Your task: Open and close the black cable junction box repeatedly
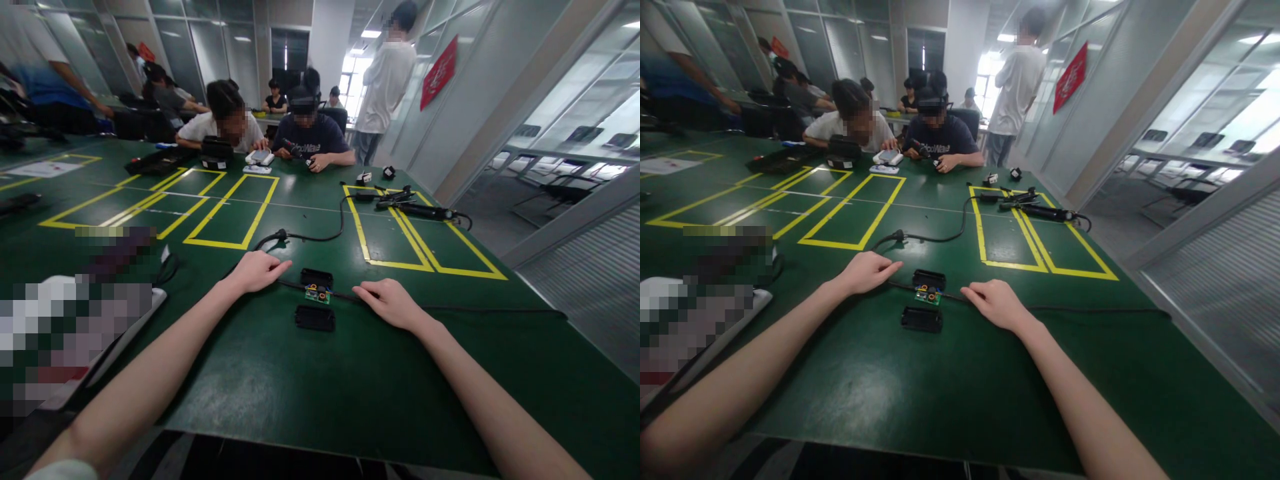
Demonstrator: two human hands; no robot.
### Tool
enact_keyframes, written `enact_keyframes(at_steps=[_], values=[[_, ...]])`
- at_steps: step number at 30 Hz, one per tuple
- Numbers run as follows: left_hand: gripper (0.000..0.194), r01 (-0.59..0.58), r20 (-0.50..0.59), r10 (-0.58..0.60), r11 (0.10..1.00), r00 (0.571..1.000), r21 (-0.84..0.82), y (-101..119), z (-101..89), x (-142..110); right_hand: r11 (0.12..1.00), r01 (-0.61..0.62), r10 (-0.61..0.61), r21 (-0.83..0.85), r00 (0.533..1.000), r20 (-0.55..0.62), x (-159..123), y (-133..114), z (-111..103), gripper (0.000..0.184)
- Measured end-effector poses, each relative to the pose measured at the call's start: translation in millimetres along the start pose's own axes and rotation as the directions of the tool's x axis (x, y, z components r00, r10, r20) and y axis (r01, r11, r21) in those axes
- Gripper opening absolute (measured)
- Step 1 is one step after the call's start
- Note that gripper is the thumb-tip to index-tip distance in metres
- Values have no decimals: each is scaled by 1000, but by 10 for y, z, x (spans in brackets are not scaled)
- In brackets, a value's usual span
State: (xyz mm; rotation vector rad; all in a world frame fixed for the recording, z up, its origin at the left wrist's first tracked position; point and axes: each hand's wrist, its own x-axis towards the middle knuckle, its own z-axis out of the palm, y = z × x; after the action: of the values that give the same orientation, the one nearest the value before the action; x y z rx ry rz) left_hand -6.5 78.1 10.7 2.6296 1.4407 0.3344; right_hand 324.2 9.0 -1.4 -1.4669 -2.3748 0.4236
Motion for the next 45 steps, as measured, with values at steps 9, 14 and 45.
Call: enact_keyframes(at_steps=[9,14,45], values=[[51,159,134,-140,976,981,-147,-97,-96,-1,959,-258,257,117,966,24,-102,394,-212,69],[57,205,193,-154,938,969,-279,-117,-81,-1,918,-263,274,298,962,4,-116,378,-163,71],[71,141,462,293,700,837,-700,-141,-206,-57,689,-322,151,650,940,305,-174,371,-303,64]])
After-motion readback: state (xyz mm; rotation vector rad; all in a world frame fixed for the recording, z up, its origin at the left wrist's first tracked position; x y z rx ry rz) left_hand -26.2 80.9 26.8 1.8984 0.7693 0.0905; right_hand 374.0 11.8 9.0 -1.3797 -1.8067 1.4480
